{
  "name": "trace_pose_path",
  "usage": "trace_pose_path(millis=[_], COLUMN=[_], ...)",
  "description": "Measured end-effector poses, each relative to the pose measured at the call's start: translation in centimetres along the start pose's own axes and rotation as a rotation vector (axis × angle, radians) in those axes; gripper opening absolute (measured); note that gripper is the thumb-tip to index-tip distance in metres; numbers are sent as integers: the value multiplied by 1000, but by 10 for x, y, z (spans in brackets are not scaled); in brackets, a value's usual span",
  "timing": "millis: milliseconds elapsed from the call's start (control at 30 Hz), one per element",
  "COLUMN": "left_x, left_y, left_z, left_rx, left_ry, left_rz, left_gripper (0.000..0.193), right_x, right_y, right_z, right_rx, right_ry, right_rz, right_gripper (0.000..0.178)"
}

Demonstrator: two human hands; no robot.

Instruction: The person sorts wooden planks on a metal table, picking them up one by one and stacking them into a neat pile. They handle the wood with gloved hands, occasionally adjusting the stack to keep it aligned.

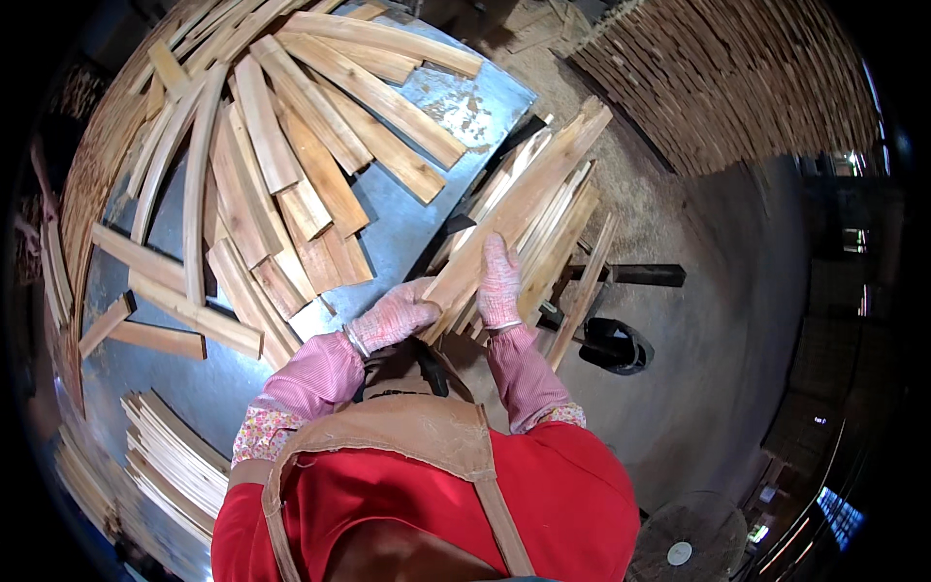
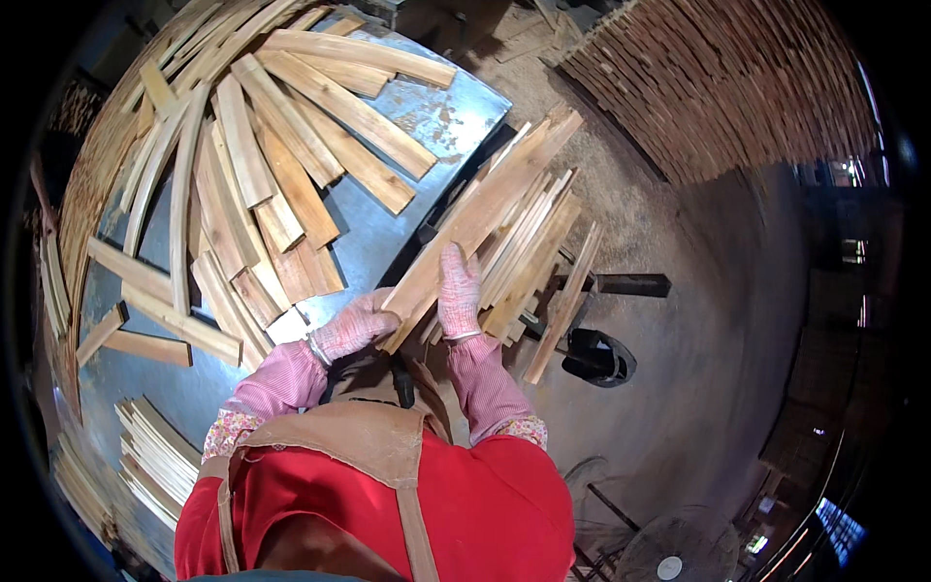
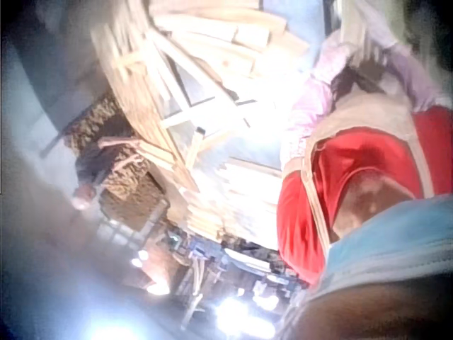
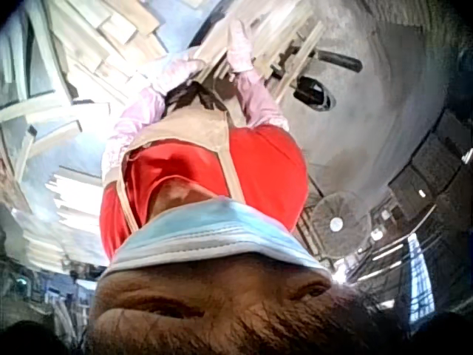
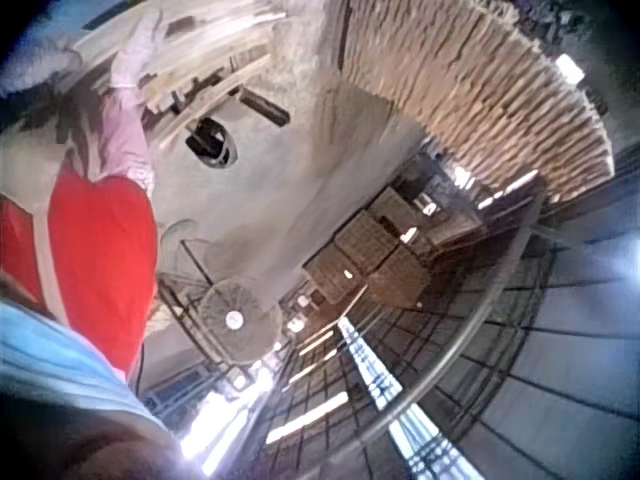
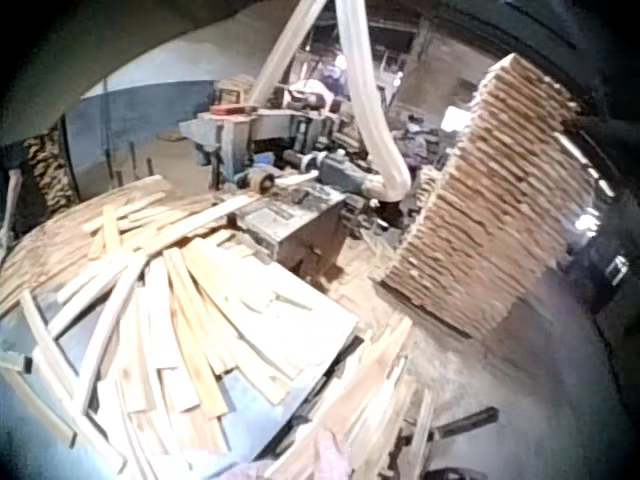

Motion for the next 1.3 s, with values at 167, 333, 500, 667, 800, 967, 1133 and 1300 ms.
trace_pose_path(millis=[167,333,500,667,800,967,1133,1300], left_x=[-26,-18,44,126,177,262,352,379], left_y=[26,45,7,-27,-72,-100,-193,-202], left_z=[-23,-37,-70,-87,-82,-142,-164,-188], left_rx=[-717,-1256,-1081,-1112,-1100,-1143,-728,-680], left_ry=[74,244,148,35,60,-77,-524,-648], left_rz=[-17,-259,-99,311,700,1607,1763,1897], left_gripper=[63,67,60,51,54,68,85,83], right_x=[29,-31,-126,-257,-327,-184,-124,-60], right_y=[-1,-69,-120,-136,-240,-113,-178,-132], right_z=[-12,6,44,120,145,83,98,105], right_rx=[198,411,449,1160,2612,1213,1098,1443], right_ry=[-185,-41,31,-14,-293,14,639,379], right_rz=[232,361,342,354,60,20,31,-1148], right_gripper=[108,112,105,77,64,73,89,41])
Point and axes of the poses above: each hand's wrist, its own x-axis away from the middle knuckle, its own y-axis out of the palm, z = x × y, the point moved 2 cm from there along -x, towards the middle knuckle, and after that the axes turned 4 degrees about y, right-handed, at the moved point
